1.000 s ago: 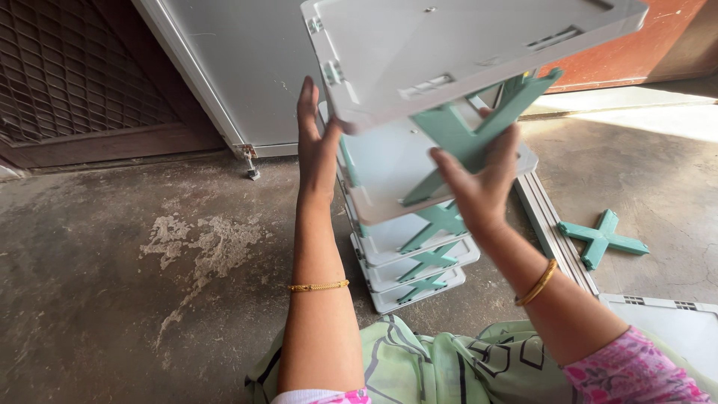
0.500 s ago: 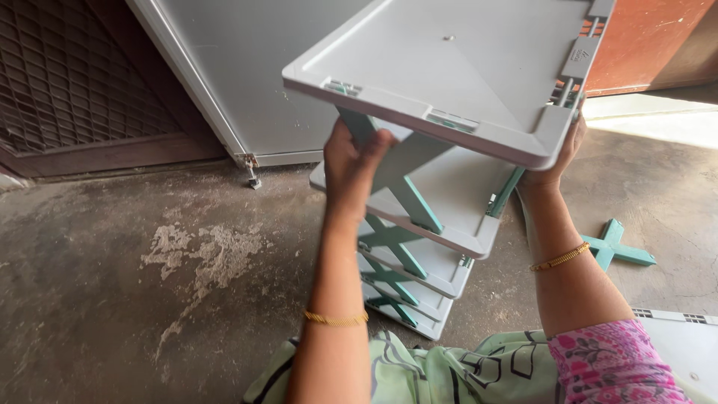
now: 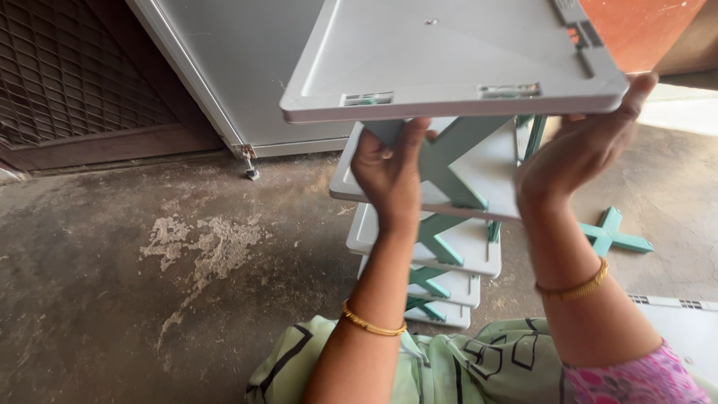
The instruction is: The person assembles multiple foldable stools by attaching teal X-shaped leg supports to white square seats. They handle each stool individually, inserting the legs into the seat slots and stacking the completed units.
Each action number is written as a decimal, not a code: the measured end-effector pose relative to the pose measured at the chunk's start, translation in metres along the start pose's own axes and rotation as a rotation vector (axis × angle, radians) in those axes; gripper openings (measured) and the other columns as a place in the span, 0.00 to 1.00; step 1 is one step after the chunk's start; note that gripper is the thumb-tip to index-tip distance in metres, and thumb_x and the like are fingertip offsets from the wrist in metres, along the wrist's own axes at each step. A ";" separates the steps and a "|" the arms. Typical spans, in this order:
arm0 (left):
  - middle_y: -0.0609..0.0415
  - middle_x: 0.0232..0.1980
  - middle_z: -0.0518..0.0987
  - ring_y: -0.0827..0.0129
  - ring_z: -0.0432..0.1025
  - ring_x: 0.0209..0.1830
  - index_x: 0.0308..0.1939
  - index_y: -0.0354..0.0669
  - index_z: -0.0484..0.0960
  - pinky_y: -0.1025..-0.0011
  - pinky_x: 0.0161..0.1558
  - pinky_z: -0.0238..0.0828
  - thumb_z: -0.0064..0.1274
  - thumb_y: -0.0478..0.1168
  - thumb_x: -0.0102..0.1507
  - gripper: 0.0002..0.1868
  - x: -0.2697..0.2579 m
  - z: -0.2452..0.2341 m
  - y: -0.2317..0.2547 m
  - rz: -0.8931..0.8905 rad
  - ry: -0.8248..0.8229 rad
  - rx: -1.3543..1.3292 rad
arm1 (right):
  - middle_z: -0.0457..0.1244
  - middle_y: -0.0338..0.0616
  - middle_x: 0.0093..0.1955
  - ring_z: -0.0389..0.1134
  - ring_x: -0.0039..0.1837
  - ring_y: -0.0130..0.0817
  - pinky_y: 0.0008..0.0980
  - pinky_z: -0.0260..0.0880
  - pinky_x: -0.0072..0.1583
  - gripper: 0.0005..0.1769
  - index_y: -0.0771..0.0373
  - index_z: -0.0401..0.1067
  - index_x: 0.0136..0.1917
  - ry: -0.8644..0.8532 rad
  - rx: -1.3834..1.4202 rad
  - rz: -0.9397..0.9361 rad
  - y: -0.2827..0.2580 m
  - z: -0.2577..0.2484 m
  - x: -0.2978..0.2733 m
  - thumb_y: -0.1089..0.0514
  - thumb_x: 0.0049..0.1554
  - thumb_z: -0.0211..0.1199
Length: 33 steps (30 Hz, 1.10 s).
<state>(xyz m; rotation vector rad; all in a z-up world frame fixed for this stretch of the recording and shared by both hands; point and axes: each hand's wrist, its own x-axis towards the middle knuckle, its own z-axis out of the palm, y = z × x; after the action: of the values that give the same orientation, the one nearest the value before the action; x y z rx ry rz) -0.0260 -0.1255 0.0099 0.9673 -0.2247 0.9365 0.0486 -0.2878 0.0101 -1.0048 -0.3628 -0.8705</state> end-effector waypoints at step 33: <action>0.51 0.26 0.72 0.68 0.70 0.22 0.46 0.42 0.66 0.70 0.30 0.70 0.37 0.62 0.75 0.25 0.003 0.021 0.039 -0.080 -0.035 -0.167 | 0.59 0.44 0.31 0.58 0.30 0.28 0.27 0.57 0.34 0.24 0.61 0.64 0.43 -0.197 0.250 -0.062 -0.010 0.016 -0.034 0.45 0.77 0.50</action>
<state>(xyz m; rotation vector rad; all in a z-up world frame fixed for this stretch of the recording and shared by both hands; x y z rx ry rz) -0.0491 -0.1311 0.0472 0.8332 -0.2874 0.8142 0.0221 -0.2605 0.0028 -0.8515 -0.6567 -0.7614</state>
